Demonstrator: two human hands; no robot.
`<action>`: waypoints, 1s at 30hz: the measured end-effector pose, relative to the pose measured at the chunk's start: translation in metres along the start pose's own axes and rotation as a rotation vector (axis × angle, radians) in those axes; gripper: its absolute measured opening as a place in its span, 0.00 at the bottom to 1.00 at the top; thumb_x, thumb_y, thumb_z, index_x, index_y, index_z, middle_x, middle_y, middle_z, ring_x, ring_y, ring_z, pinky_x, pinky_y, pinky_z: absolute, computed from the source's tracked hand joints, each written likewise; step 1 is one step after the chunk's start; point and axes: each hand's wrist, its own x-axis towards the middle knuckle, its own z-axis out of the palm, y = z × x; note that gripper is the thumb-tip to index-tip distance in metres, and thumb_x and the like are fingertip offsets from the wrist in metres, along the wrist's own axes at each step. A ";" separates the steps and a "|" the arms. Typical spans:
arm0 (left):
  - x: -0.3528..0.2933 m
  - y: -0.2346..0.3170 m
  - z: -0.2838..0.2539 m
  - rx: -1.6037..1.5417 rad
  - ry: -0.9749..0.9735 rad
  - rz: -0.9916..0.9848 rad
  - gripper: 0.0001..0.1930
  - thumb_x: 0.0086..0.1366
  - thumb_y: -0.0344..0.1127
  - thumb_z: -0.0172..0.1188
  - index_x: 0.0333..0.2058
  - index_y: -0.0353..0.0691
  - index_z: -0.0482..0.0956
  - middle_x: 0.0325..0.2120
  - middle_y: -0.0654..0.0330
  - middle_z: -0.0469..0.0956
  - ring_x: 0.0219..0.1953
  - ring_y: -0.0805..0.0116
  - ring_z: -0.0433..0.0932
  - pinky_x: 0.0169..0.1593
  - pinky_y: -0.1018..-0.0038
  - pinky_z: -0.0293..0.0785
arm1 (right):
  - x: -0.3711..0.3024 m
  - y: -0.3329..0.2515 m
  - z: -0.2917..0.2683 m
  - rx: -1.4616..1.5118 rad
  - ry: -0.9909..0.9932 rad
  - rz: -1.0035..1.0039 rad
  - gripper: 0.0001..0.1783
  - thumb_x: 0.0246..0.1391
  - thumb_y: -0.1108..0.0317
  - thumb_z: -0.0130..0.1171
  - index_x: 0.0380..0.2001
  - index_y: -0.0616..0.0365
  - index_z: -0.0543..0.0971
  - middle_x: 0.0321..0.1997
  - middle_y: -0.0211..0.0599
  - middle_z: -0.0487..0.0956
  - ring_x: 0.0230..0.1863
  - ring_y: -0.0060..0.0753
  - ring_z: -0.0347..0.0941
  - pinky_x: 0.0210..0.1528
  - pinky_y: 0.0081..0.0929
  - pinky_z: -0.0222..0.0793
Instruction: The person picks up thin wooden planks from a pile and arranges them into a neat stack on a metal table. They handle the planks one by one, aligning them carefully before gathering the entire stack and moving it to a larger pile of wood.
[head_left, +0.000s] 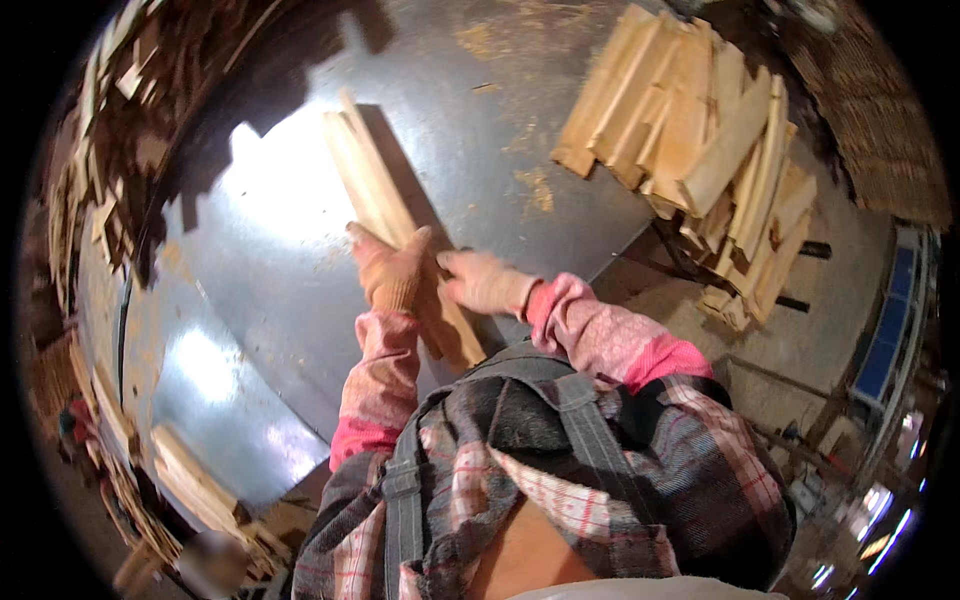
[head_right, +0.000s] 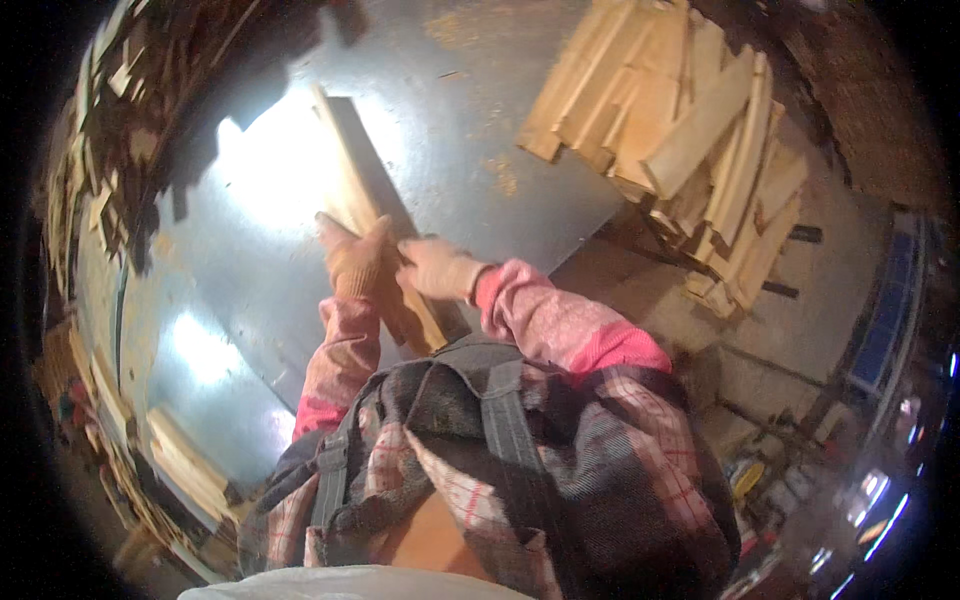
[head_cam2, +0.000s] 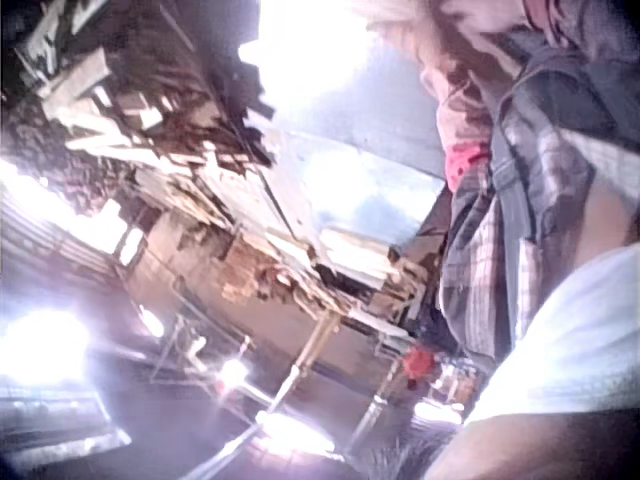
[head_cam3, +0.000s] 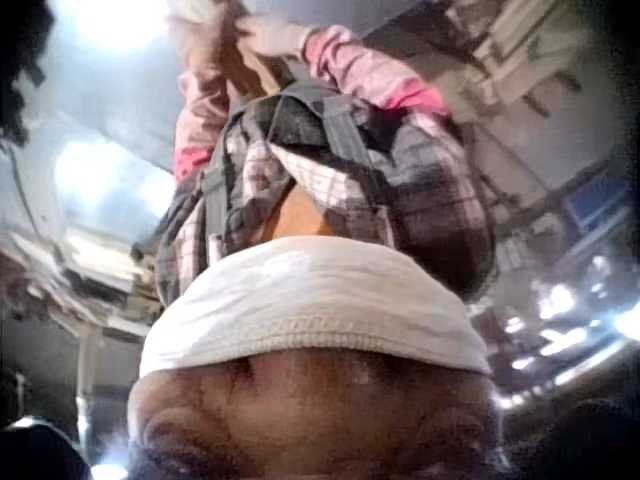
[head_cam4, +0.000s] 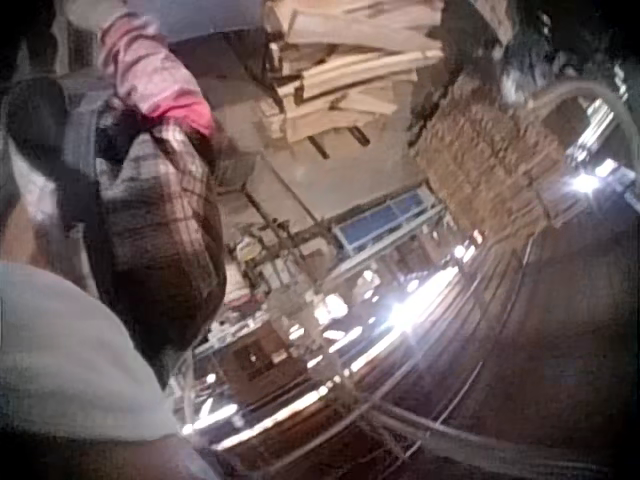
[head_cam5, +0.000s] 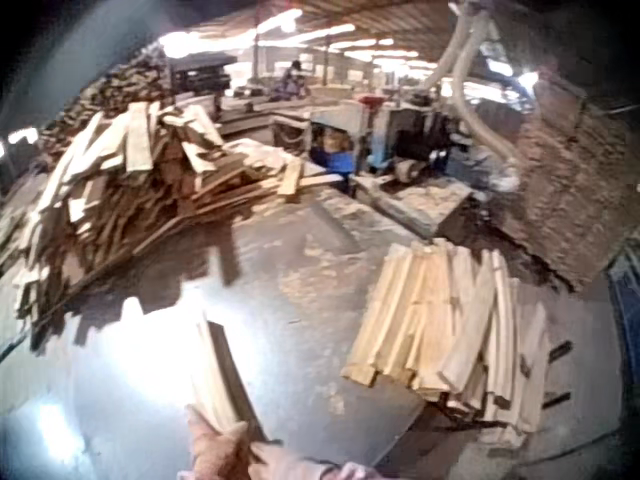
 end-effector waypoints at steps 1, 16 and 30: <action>-0.005 0.011 -0.008 -0.025 -0.037 -0.041 0.66 0.50 0.57 0.79 0.76 0.34 0.45 0.66 0.33 0.66 0.65 0.34 0.72 0.67 0.54 0.71 | 0.014 0.011 -0.021 -0.009 0.031 -0.026 0.40 0.59 0.50 0.61 0.70 0.61 0.68 0.70 0.61 0.71 0.71 0.61 0.67 0.72 0.46 0.65; 0.005 -0.007 0.016 -0.086 0.065 0.037 0.62 0.49 0.46 0.80 0.75 0.35 0.49 0.67 0.37 0.65 0.65 0.36 0.71 0.67 0.54 0.70 | -0.019 0.101 -0.342 -0.402 0.895 0.995 0.51 0.54 0.46 0.71 0.73 0.60 0.62 0.71 0.50 0.72 0.68 0.50 0.73 0.68 0.50 0.70; 0.004 -0.002 -0.014 -0.112 0.034 0.015 0.54 0.49 0.49 0.79 0.68 0.31 0.59 0.58 0.39 0.73 0.60 0.38 0.74 0.64 0.55 0.73 | 0.002 0.030 -0.153 0.428 0.607 0.043 0.36 0.56 0.61 0.68 0.65 0.68 0.74 0.53 0.44 0.83 0.50 0.32 0.78 0.55 0.27 0.75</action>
